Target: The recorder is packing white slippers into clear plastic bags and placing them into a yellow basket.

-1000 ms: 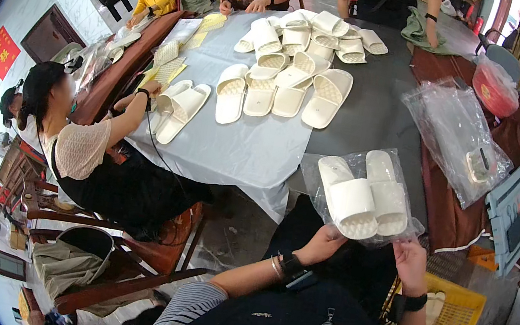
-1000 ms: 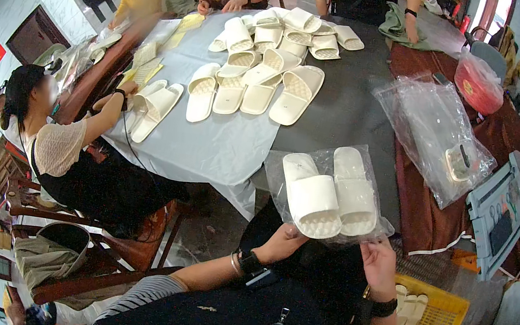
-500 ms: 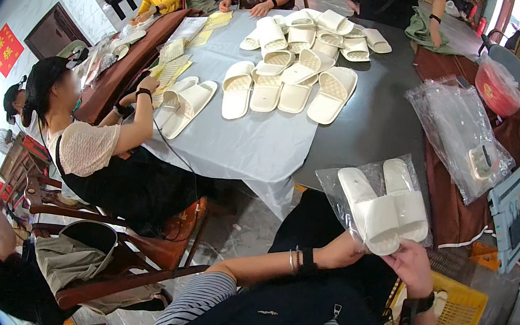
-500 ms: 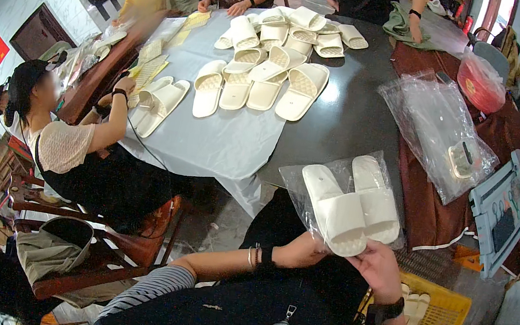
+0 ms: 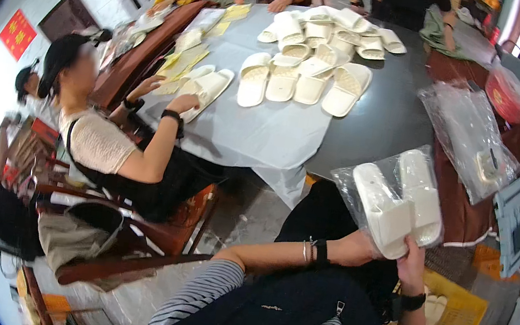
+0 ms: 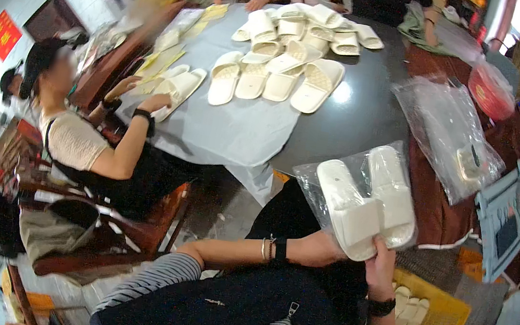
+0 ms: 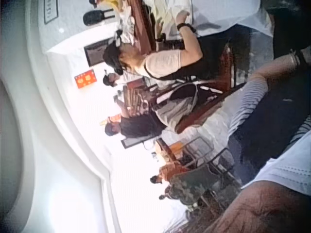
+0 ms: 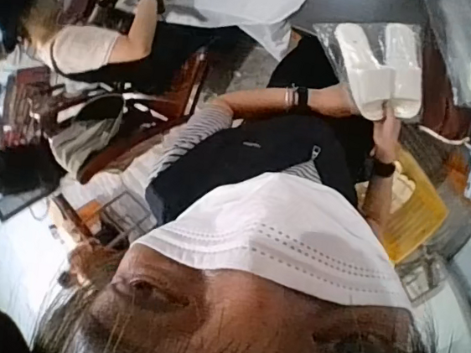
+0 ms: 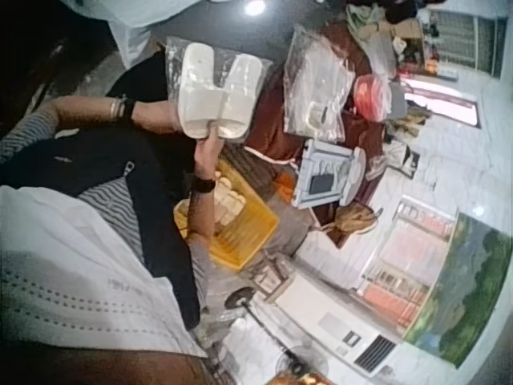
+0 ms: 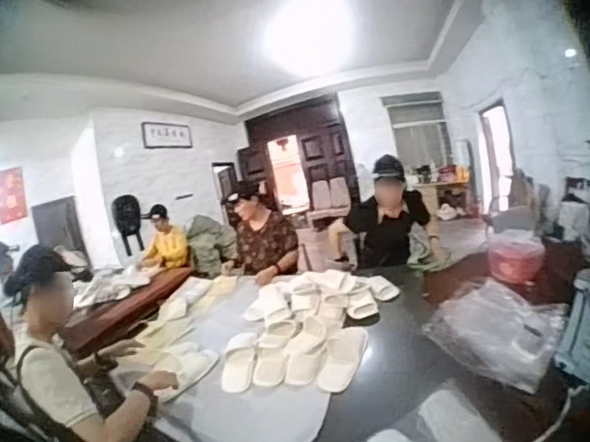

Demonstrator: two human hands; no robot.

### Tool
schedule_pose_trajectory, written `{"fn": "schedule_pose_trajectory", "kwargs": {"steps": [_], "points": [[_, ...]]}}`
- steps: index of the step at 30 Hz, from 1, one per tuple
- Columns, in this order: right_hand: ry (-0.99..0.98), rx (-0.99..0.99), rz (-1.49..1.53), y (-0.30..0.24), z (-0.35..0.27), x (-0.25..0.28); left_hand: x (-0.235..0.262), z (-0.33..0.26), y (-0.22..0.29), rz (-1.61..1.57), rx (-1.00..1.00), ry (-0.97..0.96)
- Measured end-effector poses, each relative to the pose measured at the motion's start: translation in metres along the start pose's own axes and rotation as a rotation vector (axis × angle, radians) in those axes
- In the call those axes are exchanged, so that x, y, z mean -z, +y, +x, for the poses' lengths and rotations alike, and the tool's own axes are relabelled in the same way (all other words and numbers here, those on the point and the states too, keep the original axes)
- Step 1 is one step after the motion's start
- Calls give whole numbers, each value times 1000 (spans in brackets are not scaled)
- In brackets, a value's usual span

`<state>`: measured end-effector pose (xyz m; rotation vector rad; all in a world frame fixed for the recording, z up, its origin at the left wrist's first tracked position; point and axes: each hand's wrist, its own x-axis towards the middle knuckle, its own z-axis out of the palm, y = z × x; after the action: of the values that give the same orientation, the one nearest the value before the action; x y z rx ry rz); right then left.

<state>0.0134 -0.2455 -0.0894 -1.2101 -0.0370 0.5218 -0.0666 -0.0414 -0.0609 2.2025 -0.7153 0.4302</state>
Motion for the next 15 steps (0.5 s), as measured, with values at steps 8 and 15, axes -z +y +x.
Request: {"fn": "schedule_pose_trajectory", "kwargs": {"steps": [8,15], "points": [[181,48,209,-35,-20,75,17,15,20,119,-34,-19],[397,362,-350,-49,-110,219,28,52,-15,155,25,141]]}}
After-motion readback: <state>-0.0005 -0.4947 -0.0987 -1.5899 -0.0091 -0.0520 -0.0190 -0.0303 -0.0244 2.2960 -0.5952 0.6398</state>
